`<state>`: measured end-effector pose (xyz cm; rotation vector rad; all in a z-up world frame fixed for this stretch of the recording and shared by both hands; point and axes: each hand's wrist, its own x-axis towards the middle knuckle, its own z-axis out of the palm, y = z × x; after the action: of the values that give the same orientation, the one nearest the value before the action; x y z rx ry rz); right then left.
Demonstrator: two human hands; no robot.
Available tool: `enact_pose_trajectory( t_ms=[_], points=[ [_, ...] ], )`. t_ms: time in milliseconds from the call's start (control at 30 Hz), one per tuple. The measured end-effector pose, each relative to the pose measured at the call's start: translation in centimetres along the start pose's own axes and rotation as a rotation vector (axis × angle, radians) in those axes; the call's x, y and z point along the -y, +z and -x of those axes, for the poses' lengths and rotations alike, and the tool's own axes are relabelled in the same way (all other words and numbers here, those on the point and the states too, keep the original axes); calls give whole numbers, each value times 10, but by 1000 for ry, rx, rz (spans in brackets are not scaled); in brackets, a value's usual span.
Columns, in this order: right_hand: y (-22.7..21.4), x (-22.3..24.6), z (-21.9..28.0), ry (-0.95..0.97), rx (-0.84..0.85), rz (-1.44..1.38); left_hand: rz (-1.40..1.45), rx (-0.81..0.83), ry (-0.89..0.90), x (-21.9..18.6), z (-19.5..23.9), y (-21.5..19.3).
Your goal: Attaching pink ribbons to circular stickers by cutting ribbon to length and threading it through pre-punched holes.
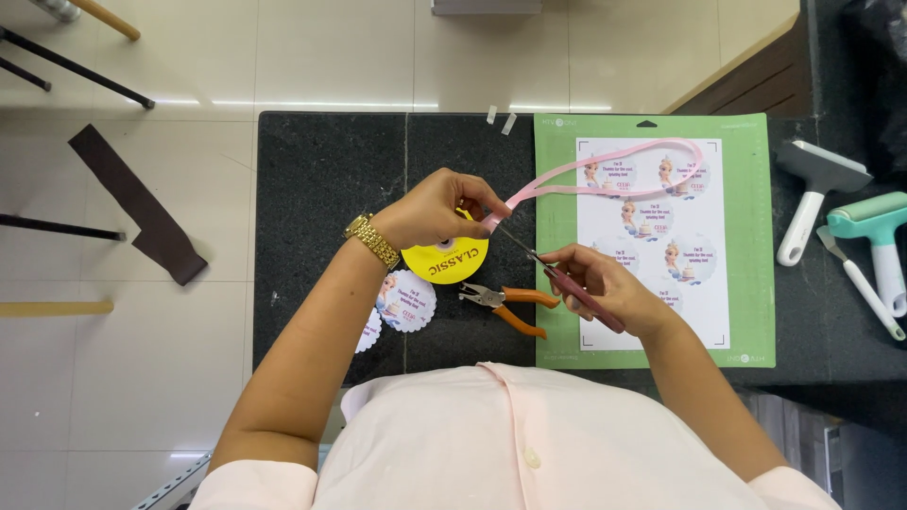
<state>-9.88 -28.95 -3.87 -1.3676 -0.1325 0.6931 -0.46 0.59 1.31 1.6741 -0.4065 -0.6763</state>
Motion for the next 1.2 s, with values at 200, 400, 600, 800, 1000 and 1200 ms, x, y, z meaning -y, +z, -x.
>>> enact_pose_trajectory(
  t_ms=[200, 400, 600, 800, 1000, 1200],
  points=[
    [1, -1, -2, 9, 21, -3, -9, -2, -6, 3, 0, 0],
    [-2, -2, -2, 18, 24, 10, -12, -8, -19, 3, 1, -1],
    [-3, -4, -1, 14, 26, 6, -7, 3, -34, 0, 5, 0],
    [-7, -11, -6, 25, 52, -3, 17, 59, -51, 7, 0, -1],
    [-6, -7, -7, 44, 60, -28, 19, 110, -63, 2, 2, -1],
    [-6, -11, -8, 54, 47, -59, 3, 127, -52, 4, 0, -1]
  ],
)
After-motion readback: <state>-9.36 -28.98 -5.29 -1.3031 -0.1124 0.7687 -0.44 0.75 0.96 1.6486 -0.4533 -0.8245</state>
